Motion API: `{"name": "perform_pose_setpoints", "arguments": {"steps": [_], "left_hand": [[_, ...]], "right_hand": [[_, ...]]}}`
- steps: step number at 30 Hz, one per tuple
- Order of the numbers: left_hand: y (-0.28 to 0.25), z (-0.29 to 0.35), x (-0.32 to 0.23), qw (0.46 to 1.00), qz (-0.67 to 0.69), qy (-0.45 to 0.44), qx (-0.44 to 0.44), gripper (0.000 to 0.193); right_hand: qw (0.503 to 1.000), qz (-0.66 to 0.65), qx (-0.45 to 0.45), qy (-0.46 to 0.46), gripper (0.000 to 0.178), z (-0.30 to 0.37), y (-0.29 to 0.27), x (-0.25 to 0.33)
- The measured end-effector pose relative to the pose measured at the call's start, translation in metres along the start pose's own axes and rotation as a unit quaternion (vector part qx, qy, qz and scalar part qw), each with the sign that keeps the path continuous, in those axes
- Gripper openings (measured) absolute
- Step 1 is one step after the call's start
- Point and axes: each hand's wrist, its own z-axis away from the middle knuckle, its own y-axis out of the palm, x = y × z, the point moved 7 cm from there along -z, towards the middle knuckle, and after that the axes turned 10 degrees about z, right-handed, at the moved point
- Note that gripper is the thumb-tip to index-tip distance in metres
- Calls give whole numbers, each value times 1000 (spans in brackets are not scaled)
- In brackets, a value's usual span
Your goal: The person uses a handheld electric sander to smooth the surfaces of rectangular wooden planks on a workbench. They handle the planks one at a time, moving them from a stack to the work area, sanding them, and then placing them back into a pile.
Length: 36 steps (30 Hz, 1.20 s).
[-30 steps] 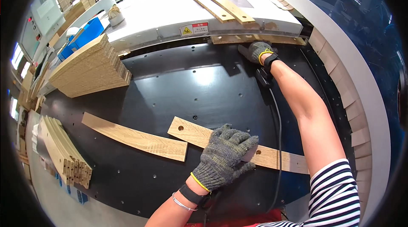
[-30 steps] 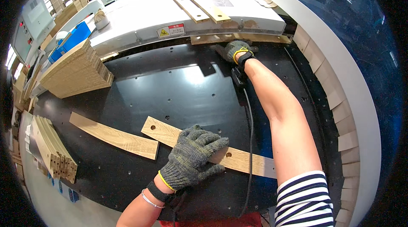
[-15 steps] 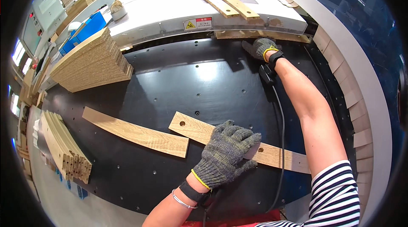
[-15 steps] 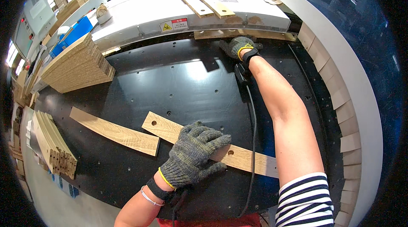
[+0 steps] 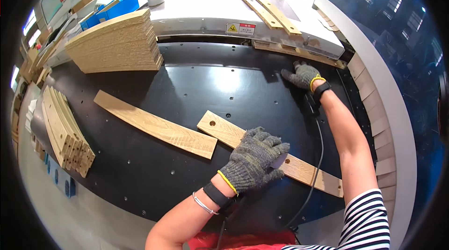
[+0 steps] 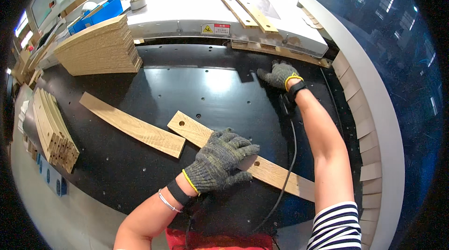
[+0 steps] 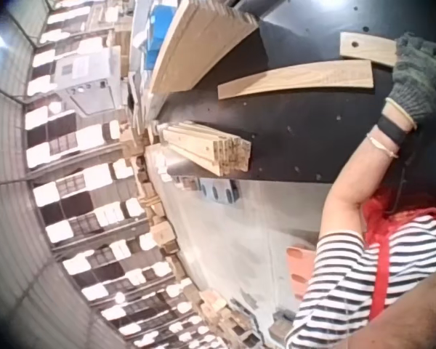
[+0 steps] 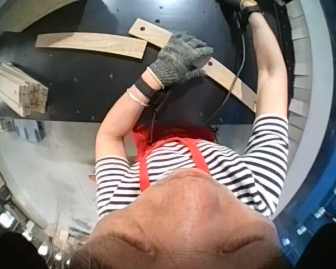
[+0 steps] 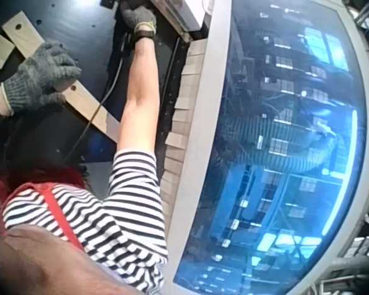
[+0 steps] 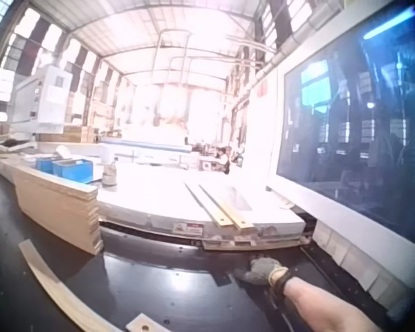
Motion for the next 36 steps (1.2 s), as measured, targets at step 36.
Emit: {"name": "perform_pose_setpoints", "arguments": {"steps": [36], "left_hand": [[-31,65,-172,788,579,163,130,14]], "right_hand": [[763,-464,-68,-444,38,337,-14,205]]}}
